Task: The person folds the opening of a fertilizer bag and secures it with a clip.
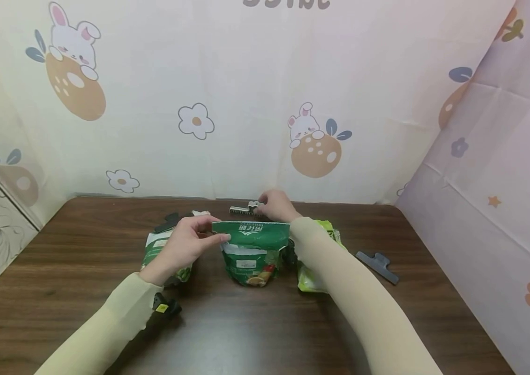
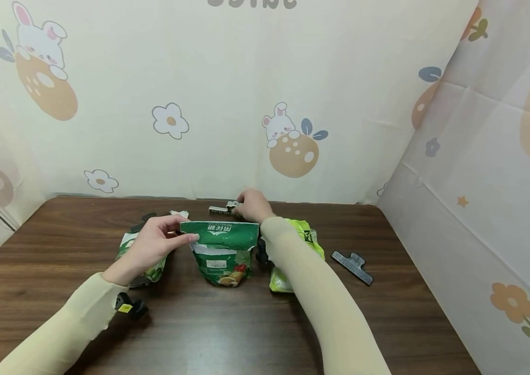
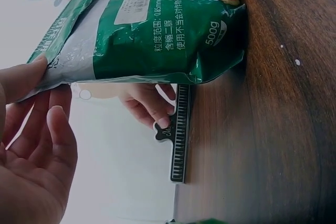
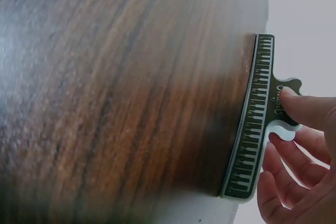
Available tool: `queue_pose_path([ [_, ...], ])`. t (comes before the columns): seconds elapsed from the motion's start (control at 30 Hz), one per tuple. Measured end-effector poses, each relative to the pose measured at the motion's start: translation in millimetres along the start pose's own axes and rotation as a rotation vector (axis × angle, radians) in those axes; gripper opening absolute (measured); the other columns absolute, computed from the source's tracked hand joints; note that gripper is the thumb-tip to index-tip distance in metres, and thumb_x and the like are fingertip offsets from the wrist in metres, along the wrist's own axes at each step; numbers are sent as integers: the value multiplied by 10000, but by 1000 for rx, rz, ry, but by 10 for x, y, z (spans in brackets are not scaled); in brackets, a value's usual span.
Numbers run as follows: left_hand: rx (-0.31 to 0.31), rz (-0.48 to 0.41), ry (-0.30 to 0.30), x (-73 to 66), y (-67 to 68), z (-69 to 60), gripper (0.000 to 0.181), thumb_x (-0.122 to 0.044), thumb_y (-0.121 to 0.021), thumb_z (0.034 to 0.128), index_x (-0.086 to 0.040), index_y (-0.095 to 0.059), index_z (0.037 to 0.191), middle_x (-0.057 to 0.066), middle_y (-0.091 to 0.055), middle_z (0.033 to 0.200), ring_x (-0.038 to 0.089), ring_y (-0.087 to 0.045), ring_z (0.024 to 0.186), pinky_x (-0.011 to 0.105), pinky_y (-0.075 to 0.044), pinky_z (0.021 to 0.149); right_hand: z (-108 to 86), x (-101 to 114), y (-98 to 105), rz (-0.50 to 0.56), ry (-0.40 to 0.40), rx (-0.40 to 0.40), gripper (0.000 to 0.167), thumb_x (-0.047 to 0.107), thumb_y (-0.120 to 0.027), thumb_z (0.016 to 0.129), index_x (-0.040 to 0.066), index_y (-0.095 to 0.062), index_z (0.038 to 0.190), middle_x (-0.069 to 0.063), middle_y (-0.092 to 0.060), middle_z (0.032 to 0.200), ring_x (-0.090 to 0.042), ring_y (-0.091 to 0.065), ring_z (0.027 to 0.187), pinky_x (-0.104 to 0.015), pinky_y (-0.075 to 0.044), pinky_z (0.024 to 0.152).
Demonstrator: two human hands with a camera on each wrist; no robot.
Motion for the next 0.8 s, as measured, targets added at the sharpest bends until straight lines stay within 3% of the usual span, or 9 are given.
queue_pose_path([
  [0.4,10,-13,6,-15,-24,0,237,-297,-804,859,-157,-734,1036,8,-700,961,235,-660,850,419,-545,752,-141,162,240,15,86,5,330,284,-715,933,61,-680,1173,-98,-660,1174,-245,-616,1044,-422,-519,867],
  [0.63,23,-24,10,-9,-35,2,233,-301,-797,865,-160,-733,1039,3,-707,970,210,-666,861,409,-546,773,-346,265,542,72,133,3,371,334,-713,929,76,-673,1192,-81,-652,1147,-236,-611,1013,-410,-520,818],
  [0.8,21,-22,15,-18,-36,-11,221,-288,-794,869,-151,-733,1031,6,-714,957,246,-682,881,387,-548,768,-534,358,771,126,158,-36,312,343,-725,919,104,-699,1119,-49,-679,1050,-217,-625,952,-413,-505,825],
])
Point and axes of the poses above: each hand's wrist, its own z-axis towards the middle knuckle, its own y-axis out of the back of the hand, x = y × z, the point moved 4 cm from there along z, towards the middle knuckle
